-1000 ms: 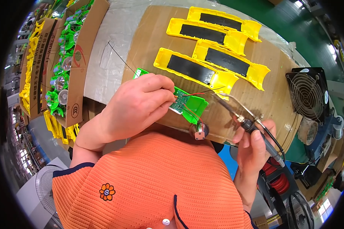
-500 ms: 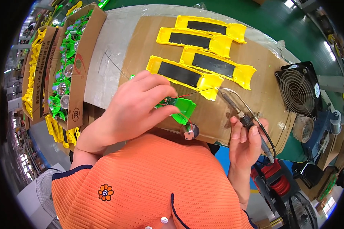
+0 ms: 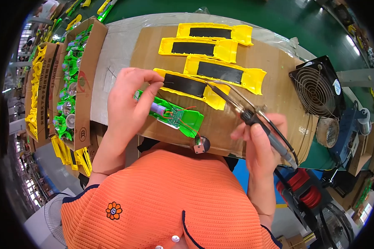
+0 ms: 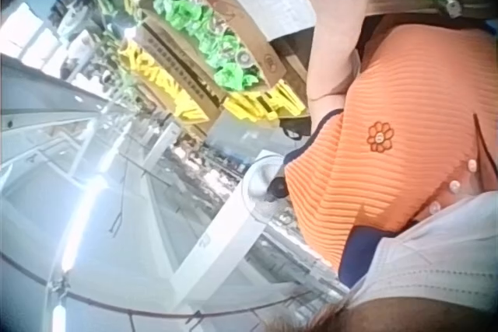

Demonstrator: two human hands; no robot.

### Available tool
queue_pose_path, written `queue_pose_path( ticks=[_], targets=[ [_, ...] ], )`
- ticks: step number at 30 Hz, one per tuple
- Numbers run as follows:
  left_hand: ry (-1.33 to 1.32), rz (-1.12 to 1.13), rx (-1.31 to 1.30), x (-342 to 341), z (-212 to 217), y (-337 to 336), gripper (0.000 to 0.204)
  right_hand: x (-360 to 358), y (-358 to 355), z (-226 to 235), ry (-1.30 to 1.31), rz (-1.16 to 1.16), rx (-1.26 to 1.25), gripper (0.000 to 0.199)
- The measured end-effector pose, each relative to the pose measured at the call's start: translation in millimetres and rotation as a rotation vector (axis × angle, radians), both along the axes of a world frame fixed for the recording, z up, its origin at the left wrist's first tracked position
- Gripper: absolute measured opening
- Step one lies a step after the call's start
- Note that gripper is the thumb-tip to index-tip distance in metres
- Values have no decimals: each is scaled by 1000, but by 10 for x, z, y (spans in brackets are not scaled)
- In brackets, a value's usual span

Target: Soldering wires to circuit boards and assembling them into plastic housings on a factory line.

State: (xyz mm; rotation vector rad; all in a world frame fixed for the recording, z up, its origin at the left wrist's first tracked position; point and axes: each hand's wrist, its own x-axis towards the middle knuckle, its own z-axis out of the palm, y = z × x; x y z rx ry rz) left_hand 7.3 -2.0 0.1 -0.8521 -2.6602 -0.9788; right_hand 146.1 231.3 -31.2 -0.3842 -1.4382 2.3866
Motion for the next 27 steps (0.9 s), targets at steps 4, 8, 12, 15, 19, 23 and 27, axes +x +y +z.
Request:
queue_pose_path(
  ticks=[4, 8, 12, 15, 19, 23, 27],
  targets=[
    [-170, 12, -28, -40, -147, -56, 8, -213, -39, -47, -8, 78, 52, 16],
    [-376, -187, 61, -40, -122, 34, 6, -93, 66, -61, -56, 133, 7, 13],
    [-268, -414, -79, -132, -114, 129, 5, 112, 172, -13, -121, 128, 46, 16],
    [-247, -491, -148, -214, -121, 146, 6, 122, 186, 30, -153, 145, 66, 17],
    [-267, -524, -145, -264, -123, 163, 6, 29, 144, 79, -220, 195, 103, 16],
    [-249, -535, -174, -252, -114, 166, 5, 18, 145, 74, -257, 233, 99, 16],
    [-268, -544, -140, -254, -139, 154, 6, -10, 129, 87, -290, 250, 96, 16]
  ],
)
